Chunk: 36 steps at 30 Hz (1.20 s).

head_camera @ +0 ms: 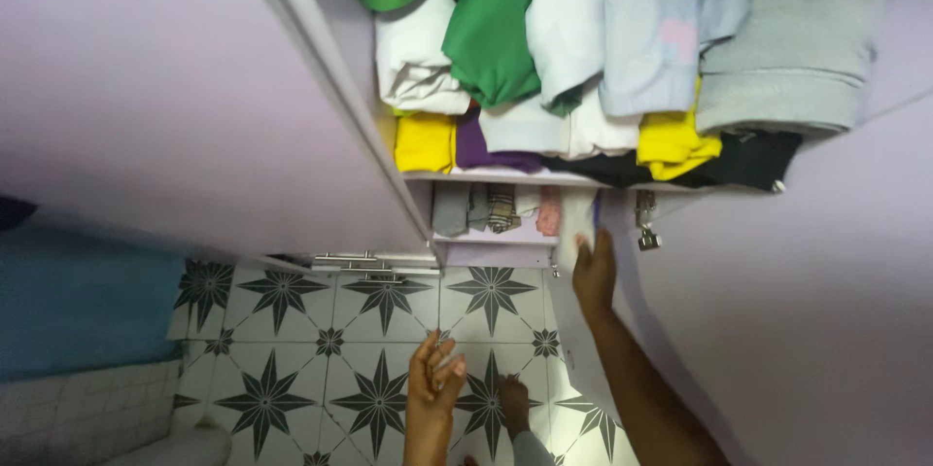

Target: The person folds various garments from a blue laundry basket and places them into a wardrobe drawer. Items handled include a white cloth, a pink cloth, a white and blue garment, a brown cloth, and a black garment.

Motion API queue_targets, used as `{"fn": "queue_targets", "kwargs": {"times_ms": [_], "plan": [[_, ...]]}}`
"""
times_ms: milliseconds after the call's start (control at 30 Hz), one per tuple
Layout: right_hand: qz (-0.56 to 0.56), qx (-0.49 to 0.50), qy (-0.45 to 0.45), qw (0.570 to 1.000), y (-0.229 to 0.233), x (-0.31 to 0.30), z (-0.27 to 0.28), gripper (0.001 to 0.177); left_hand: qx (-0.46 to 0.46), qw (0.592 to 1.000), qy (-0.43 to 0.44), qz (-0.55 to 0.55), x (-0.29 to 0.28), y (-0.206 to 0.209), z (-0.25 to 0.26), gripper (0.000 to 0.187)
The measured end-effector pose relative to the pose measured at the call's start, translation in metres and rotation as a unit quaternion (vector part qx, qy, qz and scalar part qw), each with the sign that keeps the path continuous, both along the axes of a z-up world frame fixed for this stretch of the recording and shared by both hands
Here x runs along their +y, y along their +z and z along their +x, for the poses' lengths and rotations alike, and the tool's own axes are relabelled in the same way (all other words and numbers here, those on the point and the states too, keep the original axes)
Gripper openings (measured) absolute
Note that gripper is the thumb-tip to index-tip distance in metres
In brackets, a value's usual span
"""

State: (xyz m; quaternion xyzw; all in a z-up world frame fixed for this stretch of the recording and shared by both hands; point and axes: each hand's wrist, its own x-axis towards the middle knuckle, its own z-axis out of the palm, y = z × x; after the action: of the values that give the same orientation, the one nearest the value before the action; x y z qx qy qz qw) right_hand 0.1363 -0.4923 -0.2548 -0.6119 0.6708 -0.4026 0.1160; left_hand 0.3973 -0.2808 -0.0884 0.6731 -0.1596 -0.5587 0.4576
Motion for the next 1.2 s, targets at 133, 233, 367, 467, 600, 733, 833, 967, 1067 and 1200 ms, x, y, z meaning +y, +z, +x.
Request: {"fn": "queue_targets", "kwargs": {"times_ms": [133, 233, 367, 467, 600, 733, 833, 967, 1067, 1200], "plan": [[-0.047, 0.029, -0.008, 0.998, -0.033, -0.080, -0.014, 0.048, 0.025, 1.000, -0.002, -0.018, 0.004, -0.046, -0.005, 0.077], [-0.059, 0.118, -0.025, 0.991, -0.049, -0.103, -0.006, 0.052, 0.026, 1.000, -0.001, 0.003, 0.014, -0.075, -0.012, 0.076], [-0.016, -0.095, -0.092, 0.991, -0.058, -0.100, 0.019, 0.029, 0.020, 0.998, -0.008, 0.062, 0.027, -0.107, -0.019, 0.075], [-0.058, 0.170, 0.019, 0.984, -0.052, -0.101, 0.022, 0.033, 0.008, 0.999, -0.021, 0.024, 0.034, -0.132, -0.022, 0.077], [-0.066, 0.231, 0.071, 0.968, -0.036, -0.125, 0.007, 0.046, 0.019, 0.999, -0.040, 0.008, 0.049, -0.162, -0.026, 0.080], [-0.050, 0.192, 0.087, 0.976, -0.016, -0.126, 0.003, 0.054, 0.012, 0.998, -0.058, 0.012, 0.059, -0.176, -0.041, 0.080], [0.040, 0.090, 0.101, 0.990, -0.005, -0.071, 0.007, 0.052, 0.046, 0.995, -0.078, 0.028, 0.065, -0.169, -0.059, 0.079], [0.202, -0.042, 0.169, 0.964, 0.007, 0.047, 0.014, 0.043, 0.072, 0.989, -0.128, -0.004, 0.078, -0.132, -0.084, 0.075], [0.436, -0.188, 0.203, 0.856, 0.023, 0.139, 0.000, 0.053, 0.109, 0.971, -0.197, -0.079, 0.084, -0.086, -0.090, 0.066], [0.503, -0.239, 0.331, 0.762, 0.042, 0.221, -0.032, 0.061, 0.100, 0.944, -0.282, -0.140, 0.102, -0.016, -0.099, 0.053]]}}
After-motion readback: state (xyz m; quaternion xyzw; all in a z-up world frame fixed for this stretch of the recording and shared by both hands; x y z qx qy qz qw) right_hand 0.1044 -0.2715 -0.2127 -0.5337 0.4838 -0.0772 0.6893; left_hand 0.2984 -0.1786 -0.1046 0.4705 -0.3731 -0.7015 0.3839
